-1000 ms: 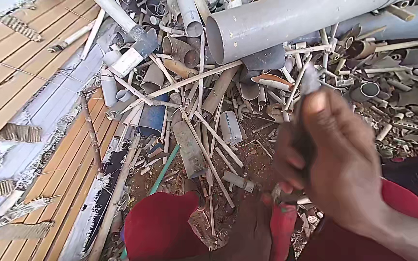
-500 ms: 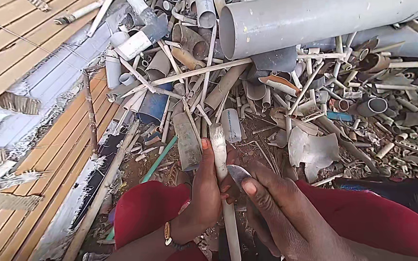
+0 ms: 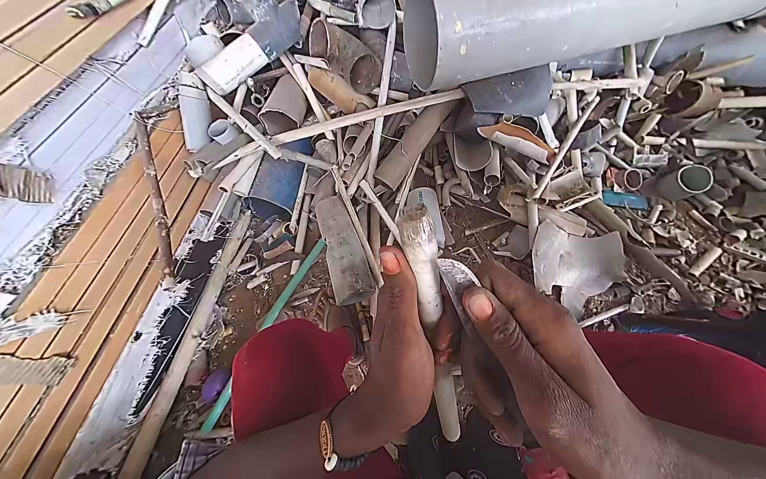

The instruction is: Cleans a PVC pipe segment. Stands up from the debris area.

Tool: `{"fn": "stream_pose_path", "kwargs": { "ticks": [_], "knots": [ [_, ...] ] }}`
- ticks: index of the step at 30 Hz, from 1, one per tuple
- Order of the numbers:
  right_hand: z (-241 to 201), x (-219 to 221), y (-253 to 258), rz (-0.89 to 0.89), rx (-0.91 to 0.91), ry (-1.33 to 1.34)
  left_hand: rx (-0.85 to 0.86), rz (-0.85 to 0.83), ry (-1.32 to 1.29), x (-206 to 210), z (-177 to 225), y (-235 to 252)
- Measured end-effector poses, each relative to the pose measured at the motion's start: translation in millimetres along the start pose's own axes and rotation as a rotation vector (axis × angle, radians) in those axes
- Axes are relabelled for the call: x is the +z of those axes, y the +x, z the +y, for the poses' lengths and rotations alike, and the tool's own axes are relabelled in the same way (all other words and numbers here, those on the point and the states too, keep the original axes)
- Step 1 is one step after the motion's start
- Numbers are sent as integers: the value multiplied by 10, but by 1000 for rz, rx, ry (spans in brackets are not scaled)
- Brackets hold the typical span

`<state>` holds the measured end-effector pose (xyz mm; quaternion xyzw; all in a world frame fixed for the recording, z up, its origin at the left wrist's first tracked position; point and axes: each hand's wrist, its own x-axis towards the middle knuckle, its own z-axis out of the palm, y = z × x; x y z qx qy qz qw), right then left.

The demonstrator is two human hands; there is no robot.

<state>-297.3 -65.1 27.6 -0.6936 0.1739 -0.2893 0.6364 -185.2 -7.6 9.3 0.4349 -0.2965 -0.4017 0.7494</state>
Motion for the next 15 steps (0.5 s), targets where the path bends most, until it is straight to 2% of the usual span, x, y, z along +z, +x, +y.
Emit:
{"fn": "stream_pose_path", "kwargs": {
  "ticks": [6, 15],
  "knots": [
    [-45, 27, 28, -3, 66, 14, 14, 20, 14, -20, -2, -4],
    [-42, 6, 33, 0, 42, 17, 55, 10, 15, -17, -20, -22]
  ]
}}
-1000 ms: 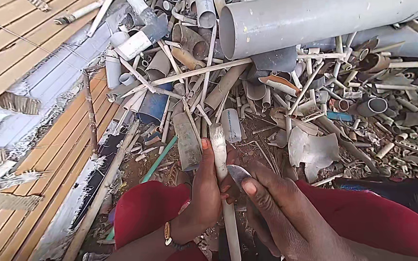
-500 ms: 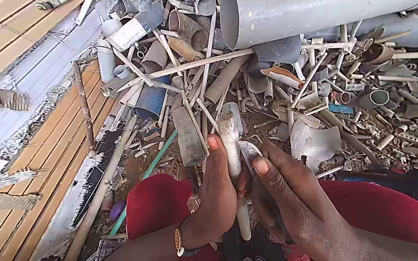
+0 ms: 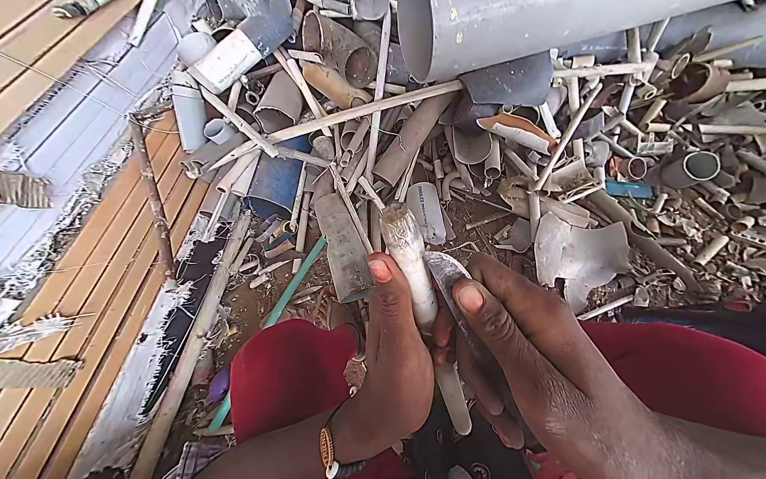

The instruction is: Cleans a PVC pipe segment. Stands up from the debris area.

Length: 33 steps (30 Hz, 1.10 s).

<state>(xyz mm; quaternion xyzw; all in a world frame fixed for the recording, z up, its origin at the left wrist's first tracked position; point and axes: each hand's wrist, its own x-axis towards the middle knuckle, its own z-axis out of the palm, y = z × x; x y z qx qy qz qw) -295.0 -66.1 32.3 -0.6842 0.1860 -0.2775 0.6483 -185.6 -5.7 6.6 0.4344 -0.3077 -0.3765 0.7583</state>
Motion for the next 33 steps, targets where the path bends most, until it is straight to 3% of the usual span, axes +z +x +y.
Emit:
{"fn": "stream_pose_path", "kwargs": {
  "ticks": [14, 21, 28, 31, 33],
  "knots": [
    [-27, 1, -9, -9, 32, -1, -9, -24, 7, -8, -1, -2],
    [-7, 132, -55, 78, -12, 58, 186, 105, 214, 45, -49, -31],
    [52, 109, 81, 135, -61, -27, -8, 157, 263, 91, 57, 56],
    [4, 188, 149, 195, -23, 43, 20, 151, 281, 74, 96, 120],
    [30, 194, 184, 230, -75, -63, 31, 157, 295, 94, 116, 166]
  ]
}}
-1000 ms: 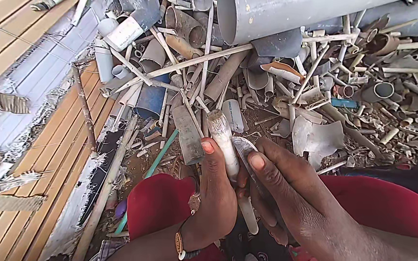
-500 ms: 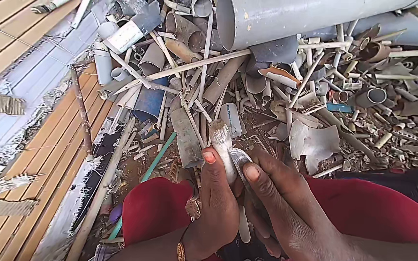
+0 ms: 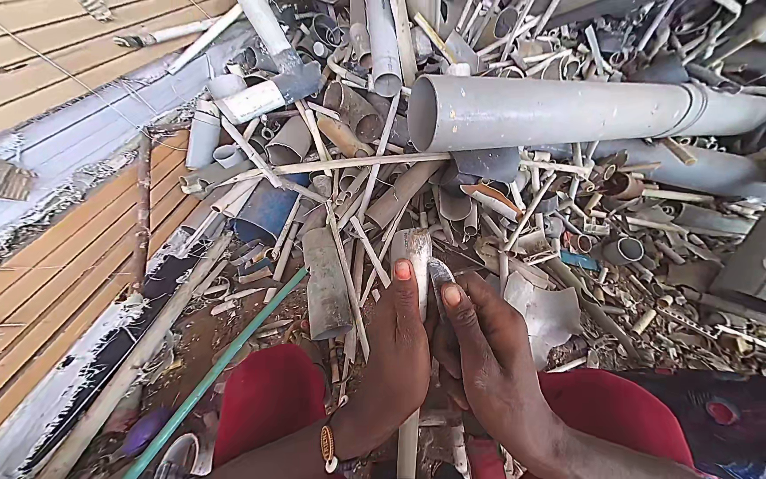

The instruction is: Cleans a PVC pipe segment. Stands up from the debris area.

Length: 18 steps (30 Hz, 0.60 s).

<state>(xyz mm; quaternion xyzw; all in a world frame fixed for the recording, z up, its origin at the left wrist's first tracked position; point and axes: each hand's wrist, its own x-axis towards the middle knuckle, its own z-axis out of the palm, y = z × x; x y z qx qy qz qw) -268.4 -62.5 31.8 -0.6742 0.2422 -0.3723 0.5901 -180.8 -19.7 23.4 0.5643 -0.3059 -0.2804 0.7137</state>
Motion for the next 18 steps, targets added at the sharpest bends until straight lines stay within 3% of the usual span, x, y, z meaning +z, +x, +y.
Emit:
{"fn": "stream_pose_path", "kwargs": {
  "ticks": [4, 7, 9, 11, 13, 16, 18],
  "knots": [
    [76, -111, 141, 124, -276, -306, -128, -159, -83, -50, 47, -22],
    [-502, -680, 428, 489, -319, -54, -494, -398, 89, -50, -192, -340],
    [-780, -1097, 412, 635, -482, -54, -491, -362, 87, -22, -330, -368],
    [-698, -1021, 250, 518, -566, -282, -357, -204, -19, -143, -317, -126],
    [-480, -737, 120, 300, -488, -449, -350, -149, -141, -324, -189, 70],
    [-253, -576, 76, -17, -232, -334, -490, -175, -332, -415, -71, 5],
    [-244, -533, 33, -170, -70, -123, -454, -242, -400, -402, -61, -91]
  ]
}}
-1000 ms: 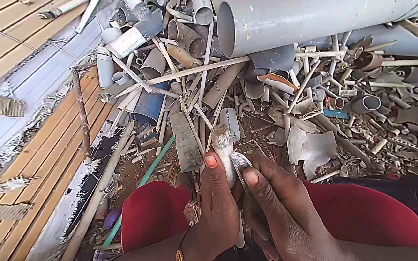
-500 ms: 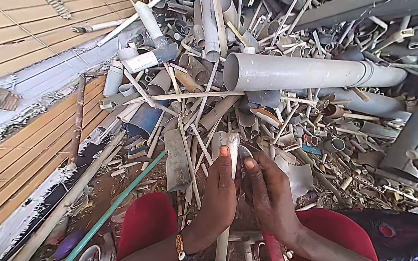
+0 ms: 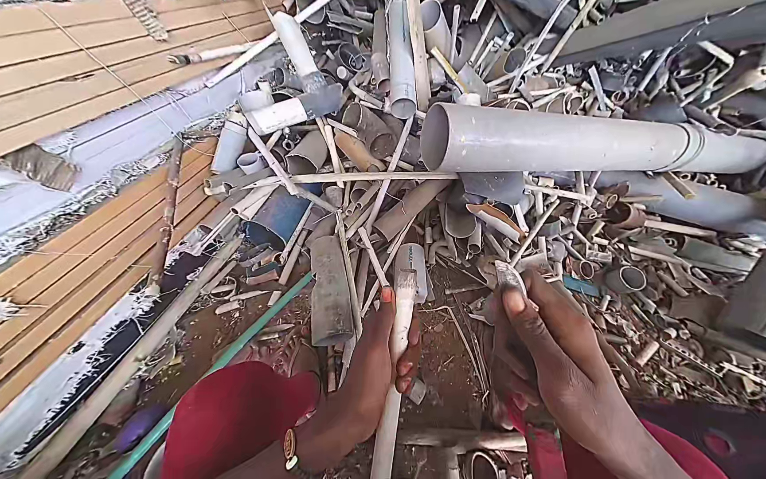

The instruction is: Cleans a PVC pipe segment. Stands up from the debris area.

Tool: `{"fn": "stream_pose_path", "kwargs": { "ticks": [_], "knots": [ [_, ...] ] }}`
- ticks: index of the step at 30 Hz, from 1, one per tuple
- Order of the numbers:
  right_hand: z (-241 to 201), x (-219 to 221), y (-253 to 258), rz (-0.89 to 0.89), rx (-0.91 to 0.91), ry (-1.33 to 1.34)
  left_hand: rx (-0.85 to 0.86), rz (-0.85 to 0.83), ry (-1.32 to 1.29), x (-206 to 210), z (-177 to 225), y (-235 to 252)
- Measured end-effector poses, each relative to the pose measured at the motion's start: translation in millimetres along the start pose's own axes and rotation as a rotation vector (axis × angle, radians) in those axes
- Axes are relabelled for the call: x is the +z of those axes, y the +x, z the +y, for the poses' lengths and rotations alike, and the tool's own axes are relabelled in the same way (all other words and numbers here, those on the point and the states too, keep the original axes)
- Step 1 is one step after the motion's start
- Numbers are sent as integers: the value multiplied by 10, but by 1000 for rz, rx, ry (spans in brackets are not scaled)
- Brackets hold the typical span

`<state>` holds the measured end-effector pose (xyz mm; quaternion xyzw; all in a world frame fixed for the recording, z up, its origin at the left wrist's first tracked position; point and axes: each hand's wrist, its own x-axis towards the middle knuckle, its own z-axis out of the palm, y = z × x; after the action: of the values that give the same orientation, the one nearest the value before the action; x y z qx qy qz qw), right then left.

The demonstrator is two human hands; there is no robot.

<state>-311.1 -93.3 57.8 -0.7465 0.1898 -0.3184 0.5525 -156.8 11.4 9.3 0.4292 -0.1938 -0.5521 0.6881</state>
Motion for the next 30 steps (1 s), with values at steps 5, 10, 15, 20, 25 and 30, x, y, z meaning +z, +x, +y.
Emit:
{"fn": "stream_pose_path", "kwargs": {
  "ticks": [5, 10, 15, 20, 25, 30],
  "knots": [
    [1, 103, -76, -54, 73, 290, -5, -380, 51, -67, -1, -70],
    [-10, 109, 36, -25, 173, 320, 27, -509, 125, -51, -15, -76],
    [39, 22, 60, -184, 115, 269, 271, -365, 483, -43, 58, -99],
    [72, 69, 37, -144, 40, 241, 721, -146, 804, -105, 33, -53],
    [35, 131, 66, 29, 138, 300, 1145, -19, 1037, -130, 66, -4],
    [59, 240, 75, 116, 157, 288, 1022, 48, 1071, -114, 42, 52]
  ]
}}
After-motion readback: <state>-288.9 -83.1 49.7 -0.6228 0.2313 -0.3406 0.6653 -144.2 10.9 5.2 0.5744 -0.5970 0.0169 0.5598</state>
